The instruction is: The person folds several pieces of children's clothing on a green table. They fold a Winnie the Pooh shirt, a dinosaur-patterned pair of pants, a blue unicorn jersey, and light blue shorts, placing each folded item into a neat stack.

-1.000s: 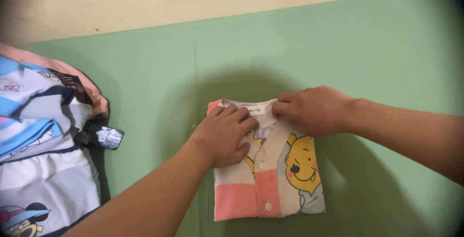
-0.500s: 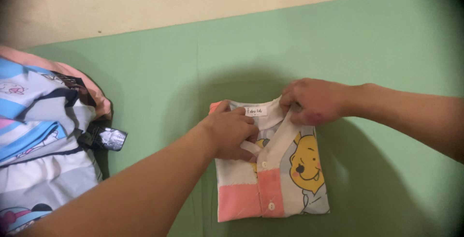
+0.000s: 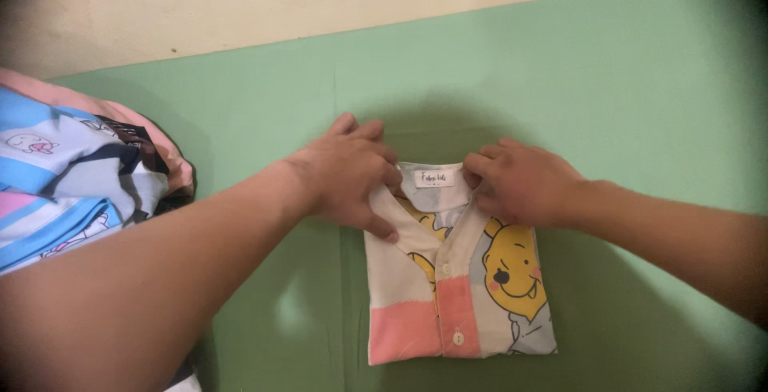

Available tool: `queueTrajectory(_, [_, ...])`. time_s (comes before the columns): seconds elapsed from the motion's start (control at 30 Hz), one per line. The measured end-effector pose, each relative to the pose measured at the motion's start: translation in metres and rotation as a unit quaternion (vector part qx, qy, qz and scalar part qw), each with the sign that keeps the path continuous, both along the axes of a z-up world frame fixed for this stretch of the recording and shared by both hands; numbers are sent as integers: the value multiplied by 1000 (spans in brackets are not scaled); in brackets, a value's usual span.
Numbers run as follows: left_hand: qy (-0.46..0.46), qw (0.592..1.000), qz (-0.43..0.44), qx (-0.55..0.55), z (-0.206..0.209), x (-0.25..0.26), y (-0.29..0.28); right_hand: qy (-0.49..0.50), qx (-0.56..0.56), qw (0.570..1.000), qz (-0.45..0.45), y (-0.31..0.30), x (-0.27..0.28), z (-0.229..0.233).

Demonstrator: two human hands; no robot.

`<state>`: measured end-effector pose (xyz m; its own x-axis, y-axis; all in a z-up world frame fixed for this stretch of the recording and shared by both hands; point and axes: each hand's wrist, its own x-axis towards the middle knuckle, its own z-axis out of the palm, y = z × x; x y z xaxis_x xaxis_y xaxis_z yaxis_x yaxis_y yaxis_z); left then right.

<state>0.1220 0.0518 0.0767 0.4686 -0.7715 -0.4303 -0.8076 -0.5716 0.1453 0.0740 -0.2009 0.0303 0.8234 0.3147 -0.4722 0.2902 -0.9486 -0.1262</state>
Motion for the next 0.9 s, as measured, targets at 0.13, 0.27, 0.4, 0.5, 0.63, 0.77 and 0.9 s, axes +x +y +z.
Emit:
queueTrajectory(0.13, [-51, 985, -98, -134, -15, 1, 0, -80, 61, 995, 9, 7, -11, -1])
queueTrajectory(0.27, [48, 997, -39, -54, -23, 2, -4, -62, 80, 995, -16, 9, -15, 2])
queueTrajectory(0.4, [3, 998, 57, 30, -31, 5, -10, -124, 170, 973, -92, 7, -28, 0])
queueTrajectory(0.5, [-38, 985, 165, -29, -49, -7, -9, -205, 254, 933, -151, 10, -50, -13])
queueTrajectory(0.63, [-112, 941, 263, -183, -85, -59, -18, -236, 230, 938, -107, 13, -87, -34])
queueTrajectory(0.77, [-212, 919, 249, -220, -108, -130, -21, -215, 153, 964, -35, 11, -126, -45])
queueTrajectory(0.9, [-152, 931, 265, -199, -110, -190, -22, -238, 134, 961, 46, 6, -168, -50])
